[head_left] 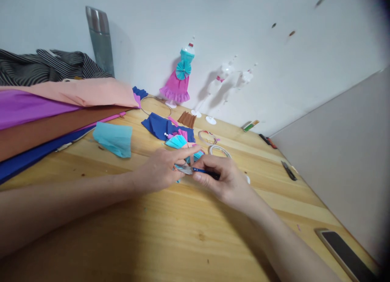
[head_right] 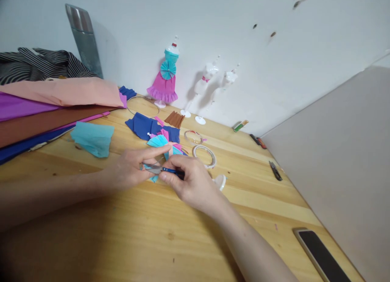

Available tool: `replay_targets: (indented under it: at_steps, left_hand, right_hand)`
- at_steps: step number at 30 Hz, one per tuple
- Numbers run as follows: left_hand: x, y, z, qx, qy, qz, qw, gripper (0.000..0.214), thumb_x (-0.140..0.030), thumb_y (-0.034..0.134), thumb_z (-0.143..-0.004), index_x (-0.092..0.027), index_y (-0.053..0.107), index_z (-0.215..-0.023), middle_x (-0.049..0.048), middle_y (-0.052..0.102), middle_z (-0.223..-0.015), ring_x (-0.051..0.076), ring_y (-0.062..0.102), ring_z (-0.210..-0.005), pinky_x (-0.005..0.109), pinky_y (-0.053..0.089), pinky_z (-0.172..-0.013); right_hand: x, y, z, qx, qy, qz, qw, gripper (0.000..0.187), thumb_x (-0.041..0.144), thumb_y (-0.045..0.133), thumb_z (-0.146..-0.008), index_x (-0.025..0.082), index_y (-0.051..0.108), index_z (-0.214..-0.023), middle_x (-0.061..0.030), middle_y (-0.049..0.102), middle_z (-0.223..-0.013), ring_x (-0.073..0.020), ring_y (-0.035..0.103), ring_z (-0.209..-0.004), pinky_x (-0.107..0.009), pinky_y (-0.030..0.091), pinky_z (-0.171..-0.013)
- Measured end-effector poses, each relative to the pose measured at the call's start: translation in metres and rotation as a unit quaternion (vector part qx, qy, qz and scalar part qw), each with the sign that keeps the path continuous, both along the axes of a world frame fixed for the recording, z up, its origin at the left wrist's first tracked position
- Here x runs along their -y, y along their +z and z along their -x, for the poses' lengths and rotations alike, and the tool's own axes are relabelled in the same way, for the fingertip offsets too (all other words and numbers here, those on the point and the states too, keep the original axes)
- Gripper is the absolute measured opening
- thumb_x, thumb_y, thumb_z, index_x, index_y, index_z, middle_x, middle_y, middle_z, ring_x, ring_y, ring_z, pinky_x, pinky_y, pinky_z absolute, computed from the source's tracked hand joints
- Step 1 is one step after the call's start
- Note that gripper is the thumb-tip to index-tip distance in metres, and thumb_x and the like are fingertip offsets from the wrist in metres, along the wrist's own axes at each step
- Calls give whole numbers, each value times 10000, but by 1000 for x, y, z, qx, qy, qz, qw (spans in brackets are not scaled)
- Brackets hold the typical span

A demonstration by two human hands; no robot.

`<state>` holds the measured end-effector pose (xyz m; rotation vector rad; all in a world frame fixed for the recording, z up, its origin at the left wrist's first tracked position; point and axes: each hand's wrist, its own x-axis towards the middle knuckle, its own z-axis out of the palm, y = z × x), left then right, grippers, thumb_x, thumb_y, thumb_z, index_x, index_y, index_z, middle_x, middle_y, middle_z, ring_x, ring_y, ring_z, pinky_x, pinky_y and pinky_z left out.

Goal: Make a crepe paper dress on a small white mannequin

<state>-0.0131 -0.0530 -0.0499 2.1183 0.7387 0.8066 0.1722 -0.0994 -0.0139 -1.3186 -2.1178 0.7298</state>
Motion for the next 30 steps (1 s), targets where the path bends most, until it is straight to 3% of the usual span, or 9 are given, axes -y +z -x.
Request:
replay_targets:
  at_steps: [8,14,25,30]
  left_hand:
    - [2,5,-2,17,6,45,999,567,-172,554,-804,-201,504,-1368,-21,714,-728,167,635,-774,262,478,-740]
    - [0,1,-2,18,8,29,999,535,-223,560,-826,-211,519,-1359,-5,727,-730,194,655,-867,270,485,-754]
    - [2,4,-2,17,11,46,999,586,-130,520,-777,-204,517,-1358,-46,688,-653,153,617,-690,258,486,-705]
    - [2,4,-2,7,14,43,999,607,-119,517,-764,-203,514,-1365,-21,696,-668,170,631,-741,245,482,-658]
  right_hand:
    - [-1,-1,-1,-5,1,-7,1000,299,406,585,-865,166,573,-687,16,502,-598,-109,403,-548,-249,288,-500]
    - [0,0,0,0,2,-15,1000,305,415,583,-867,164,586,-694,10,526,-603,-110,418,-548,-250,303,-504]
    - [-1,-3,0,-7,-2,-1,1000,288,414,588,-866,169,607,-716,-4,563,-630,-124,452,-565,-259,315,-520]
    - [-1,-5,-1,-9,-9,-6,1000,293,412,579,-871,171,585,-704,4,530,-621,-119,422,-559,-260,302,-516]
